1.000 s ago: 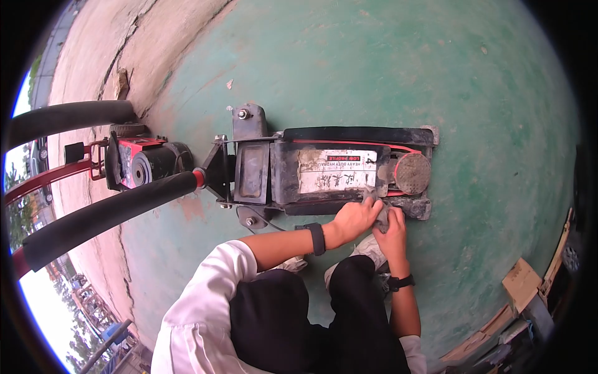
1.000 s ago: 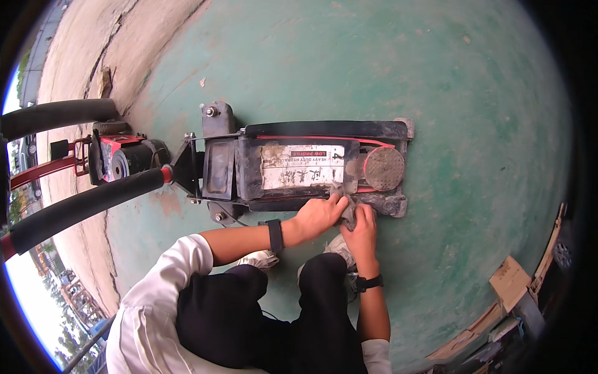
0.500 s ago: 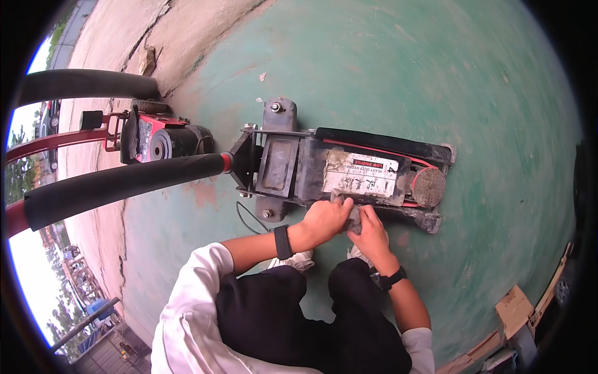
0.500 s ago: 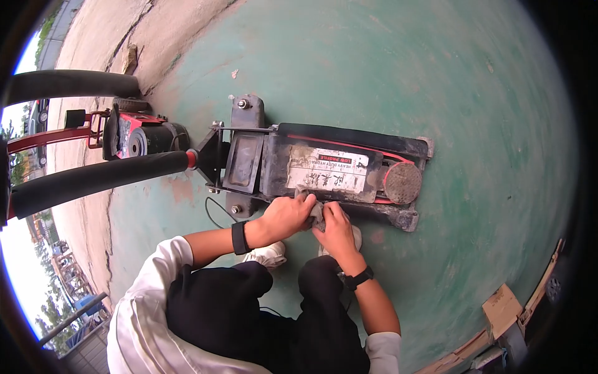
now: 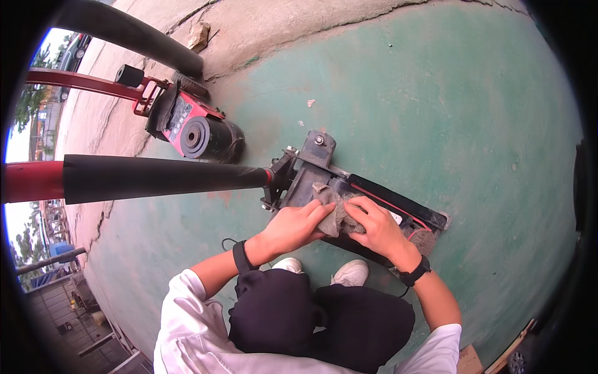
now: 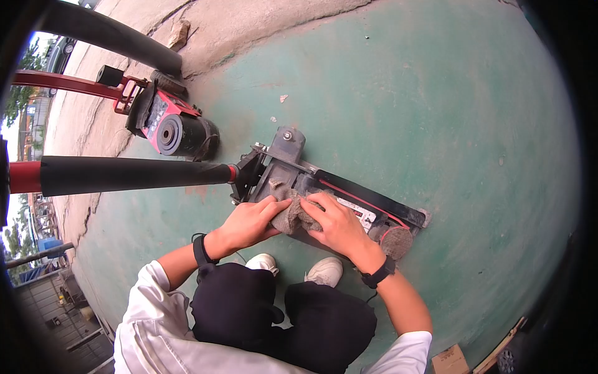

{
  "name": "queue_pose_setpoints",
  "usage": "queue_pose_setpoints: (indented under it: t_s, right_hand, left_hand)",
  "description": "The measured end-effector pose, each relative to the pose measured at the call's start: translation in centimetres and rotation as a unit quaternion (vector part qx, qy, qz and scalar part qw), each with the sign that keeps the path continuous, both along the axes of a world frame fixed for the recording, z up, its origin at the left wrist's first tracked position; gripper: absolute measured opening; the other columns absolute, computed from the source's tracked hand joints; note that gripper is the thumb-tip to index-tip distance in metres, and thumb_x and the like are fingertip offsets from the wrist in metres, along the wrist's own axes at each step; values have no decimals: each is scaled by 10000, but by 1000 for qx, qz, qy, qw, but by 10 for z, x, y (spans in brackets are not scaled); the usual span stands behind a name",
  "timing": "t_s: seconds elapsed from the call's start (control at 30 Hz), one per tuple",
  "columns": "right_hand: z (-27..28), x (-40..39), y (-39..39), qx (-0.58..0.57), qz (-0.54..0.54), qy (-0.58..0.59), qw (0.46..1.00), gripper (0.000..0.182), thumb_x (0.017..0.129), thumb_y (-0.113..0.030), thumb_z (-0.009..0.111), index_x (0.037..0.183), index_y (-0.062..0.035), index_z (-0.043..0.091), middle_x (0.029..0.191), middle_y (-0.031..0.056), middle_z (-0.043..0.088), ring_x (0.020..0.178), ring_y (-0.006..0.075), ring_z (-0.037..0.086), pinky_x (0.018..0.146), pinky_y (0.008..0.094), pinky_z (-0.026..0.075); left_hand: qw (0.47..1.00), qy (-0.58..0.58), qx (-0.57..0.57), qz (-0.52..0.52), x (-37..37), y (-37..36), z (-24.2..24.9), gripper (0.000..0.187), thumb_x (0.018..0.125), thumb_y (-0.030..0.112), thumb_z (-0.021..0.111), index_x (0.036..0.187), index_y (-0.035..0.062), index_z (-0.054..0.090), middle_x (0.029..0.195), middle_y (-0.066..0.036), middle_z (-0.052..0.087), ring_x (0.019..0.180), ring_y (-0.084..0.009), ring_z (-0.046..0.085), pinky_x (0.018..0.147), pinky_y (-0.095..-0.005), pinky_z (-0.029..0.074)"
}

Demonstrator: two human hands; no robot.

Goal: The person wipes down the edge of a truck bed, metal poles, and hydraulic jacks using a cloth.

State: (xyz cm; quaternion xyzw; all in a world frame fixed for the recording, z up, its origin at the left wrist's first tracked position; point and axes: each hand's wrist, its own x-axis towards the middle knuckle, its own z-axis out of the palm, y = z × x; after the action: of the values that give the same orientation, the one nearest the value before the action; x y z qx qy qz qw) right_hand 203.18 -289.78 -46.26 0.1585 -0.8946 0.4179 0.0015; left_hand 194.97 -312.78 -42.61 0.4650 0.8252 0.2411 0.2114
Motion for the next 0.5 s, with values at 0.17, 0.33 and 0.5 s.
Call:
queue_pose_setpoints:
  t_s: [0.17,0.33,0.5]
  right_hand:
    - [88,-77,5,20,61,160,985,765,569,-63,809,1293,-93,564,1147,91,590,954,273,632,766,368,569]
    - [158,-112,-28,-23,71,324,943,523,677,-117,739,1195,-116,663,1098,81,613,915,239,643,756,351,571]
    - [231,-132,-87,-97,105,459,877,469,738,-115,692,1204,-164,676,1146,72,604,953,241,636,791,354,573]
  left_hand:
    - [976,170,115,71,-33,-11,71,745,637,67,735,1345,97,506,870,-77,525,653,-254,601,548,-363,511]
    - [913,326,207,131,-37,-44,137,722,544,-16,690,1249,134,642,951,-76,594,679,-226,633,569,-312,528]
    - [808,462,289,226,-17,-86,197,412,668,-40,762,1068,31,692,1045,-163,647,769,-274,694,635,-306,575]
